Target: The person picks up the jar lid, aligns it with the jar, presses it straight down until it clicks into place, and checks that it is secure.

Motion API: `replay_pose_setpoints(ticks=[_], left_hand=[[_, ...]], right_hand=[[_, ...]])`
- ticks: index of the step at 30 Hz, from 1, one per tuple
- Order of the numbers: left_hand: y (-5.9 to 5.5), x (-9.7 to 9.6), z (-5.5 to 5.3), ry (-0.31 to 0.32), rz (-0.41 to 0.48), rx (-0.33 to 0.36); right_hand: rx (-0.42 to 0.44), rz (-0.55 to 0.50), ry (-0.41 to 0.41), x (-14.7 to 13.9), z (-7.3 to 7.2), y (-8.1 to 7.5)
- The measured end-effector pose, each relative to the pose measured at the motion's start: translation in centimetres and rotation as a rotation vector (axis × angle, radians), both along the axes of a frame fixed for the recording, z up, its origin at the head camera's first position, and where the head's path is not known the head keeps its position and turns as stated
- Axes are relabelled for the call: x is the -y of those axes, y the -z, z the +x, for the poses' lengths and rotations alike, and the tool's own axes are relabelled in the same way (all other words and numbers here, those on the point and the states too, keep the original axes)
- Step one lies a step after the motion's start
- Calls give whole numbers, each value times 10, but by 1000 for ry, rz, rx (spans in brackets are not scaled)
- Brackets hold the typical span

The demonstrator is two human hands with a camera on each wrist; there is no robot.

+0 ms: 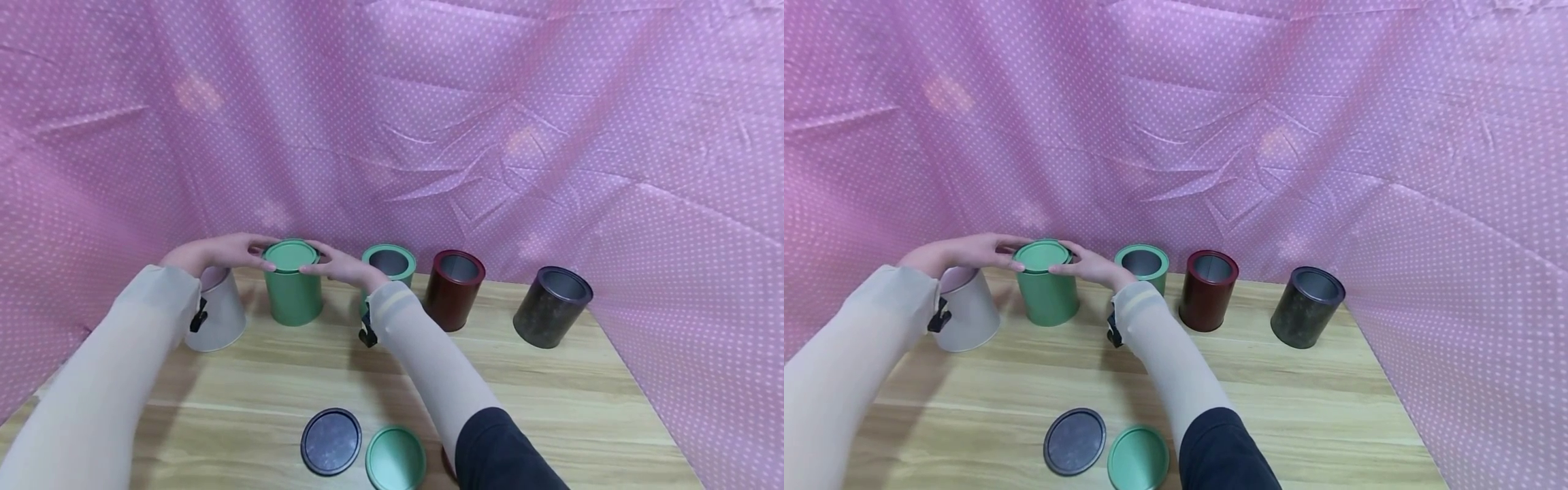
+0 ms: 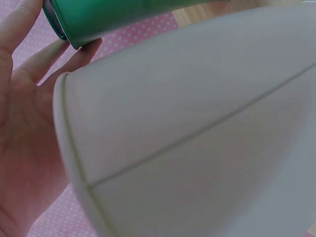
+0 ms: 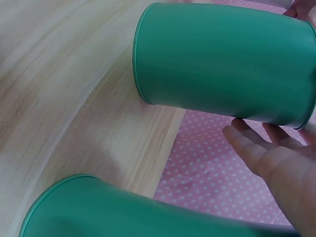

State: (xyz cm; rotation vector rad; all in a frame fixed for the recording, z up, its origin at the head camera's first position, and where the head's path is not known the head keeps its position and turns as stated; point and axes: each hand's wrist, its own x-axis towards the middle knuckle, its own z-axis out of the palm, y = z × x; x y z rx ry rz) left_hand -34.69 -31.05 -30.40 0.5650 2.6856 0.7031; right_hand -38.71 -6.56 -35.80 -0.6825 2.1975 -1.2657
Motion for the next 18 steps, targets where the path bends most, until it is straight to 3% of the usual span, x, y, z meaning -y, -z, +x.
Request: replay_pose_setpoints(ticks=[18], left_hand=[[0,-1,13,-37,-37,24]], right_hand=[[29,27,-5,0,11,-6]])
